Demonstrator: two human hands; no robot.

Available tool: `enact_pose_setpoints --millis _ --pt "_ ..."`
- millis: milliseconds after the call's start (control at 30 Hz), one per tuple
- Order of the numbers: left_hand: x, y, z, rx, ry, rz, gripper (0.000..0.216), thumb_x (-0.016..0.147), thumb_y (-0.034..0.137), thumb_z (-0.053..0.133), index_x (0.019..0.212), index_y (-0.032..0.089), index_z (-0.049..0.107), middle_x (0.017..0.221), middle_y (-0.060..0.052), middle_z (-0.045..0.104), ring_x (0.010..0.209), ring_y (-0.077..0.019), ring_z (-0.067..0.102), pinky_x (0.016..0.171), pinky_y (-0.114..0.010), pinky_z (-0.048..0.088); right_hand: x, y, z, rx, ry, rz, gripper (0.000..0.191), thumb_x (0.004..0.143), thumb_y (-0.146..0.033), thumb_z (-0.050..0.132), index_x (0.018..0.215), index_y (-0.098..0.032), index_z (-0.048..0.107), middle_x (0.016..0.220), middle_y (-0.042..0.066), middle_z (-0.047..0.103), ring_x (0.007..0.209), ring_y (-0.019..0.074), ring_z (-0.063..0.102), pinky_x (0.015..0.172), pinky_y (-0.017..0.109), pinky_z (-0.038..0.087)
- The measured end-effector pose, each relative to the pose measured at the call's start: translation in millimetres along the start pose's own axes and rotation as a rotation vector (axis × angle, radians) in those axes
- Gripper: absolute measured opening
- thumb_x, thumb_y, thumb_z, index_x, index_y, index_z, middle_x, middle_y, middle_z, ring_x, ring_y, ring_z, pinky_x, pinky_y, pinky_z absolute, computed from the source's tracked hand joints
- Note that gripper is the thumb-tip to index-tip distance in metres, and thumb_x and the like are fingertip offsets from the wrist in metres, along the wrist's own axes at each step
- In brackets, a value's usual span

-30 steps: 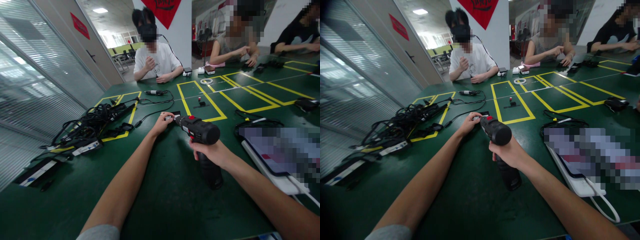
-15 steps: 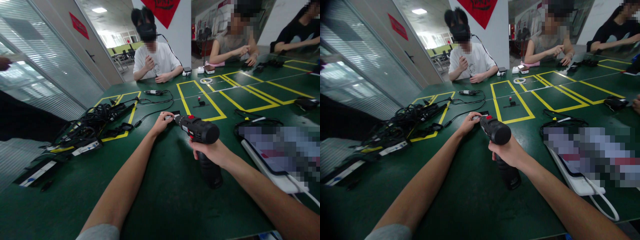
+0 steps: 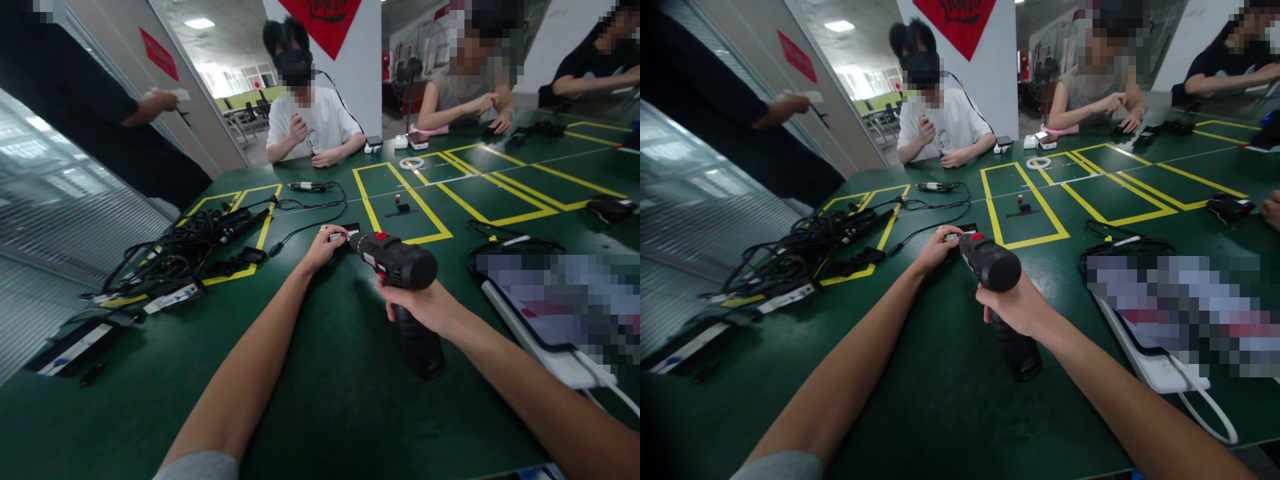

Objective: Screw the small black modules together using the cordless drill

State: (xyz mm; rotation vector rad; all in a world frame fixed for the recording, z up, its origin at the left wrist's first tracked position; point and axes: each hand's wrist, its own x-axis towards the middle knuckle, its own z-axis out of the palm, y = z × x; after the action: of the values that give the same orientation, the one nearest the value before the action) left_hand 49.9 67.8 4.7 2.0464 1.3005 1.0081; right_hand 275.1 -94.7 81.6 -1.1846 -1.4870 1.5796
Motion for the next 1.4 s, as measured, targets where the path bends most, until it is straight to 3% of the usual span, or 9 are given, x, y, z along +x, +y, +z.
enact_pose_setpoints --millis 600,733,1400 --pt "-0.1 -1.3 0.2 -0.030 -0.002 0.016 0.023 0.079 0.028 0.054 0.096 0.018 0.066 0.104 -0.005 0.062 0.105 -0.0207 0.054 0.101 -0.035 0.039 0.3 -0.9 0.3 0.021 0.032 0.008 0.006 0.069 -0.016 0.061 0.071 -0.018 0.056 0.057 -0.002 0.058 0.047 0.0136 0.058 0.056 0.030 0.045" --pt "-0.1 -1.5 -0.1 -0.027 0.000 0.016 0.023 0.079 0.029 0.054 0.096 0.017 0.066 0.104 -0.006 0.062 0.105 -0.0206 0.054 0.101 -0.035 0.039 -0.1 -1.9 1.1 0.006 0.040 0.026 0.006 0.069 -0.017 0.061 0.071 -0.018 0.056 0.049 -0.003 0.056 0.046 0.0146 0.057 0.056 0.030 0.045" --pt "0.0 -1.9 0.7 0.000 0.001 0.002 0.023 0.080 0.028 0.054 0.097 0.018 0.065 0.106 -0.006 0.061 0.106 -0.0207 0.054 0.102 -0.036 0.040 -2.3 -5.2 0.7 0.022 -0.001 0.035 0.006 0.072 -0.017 0.061 0.075 -0.018 0.056 0.053 -0.001 0.058 0.050 0.0152 0.057 0.057 0.030 0.044"
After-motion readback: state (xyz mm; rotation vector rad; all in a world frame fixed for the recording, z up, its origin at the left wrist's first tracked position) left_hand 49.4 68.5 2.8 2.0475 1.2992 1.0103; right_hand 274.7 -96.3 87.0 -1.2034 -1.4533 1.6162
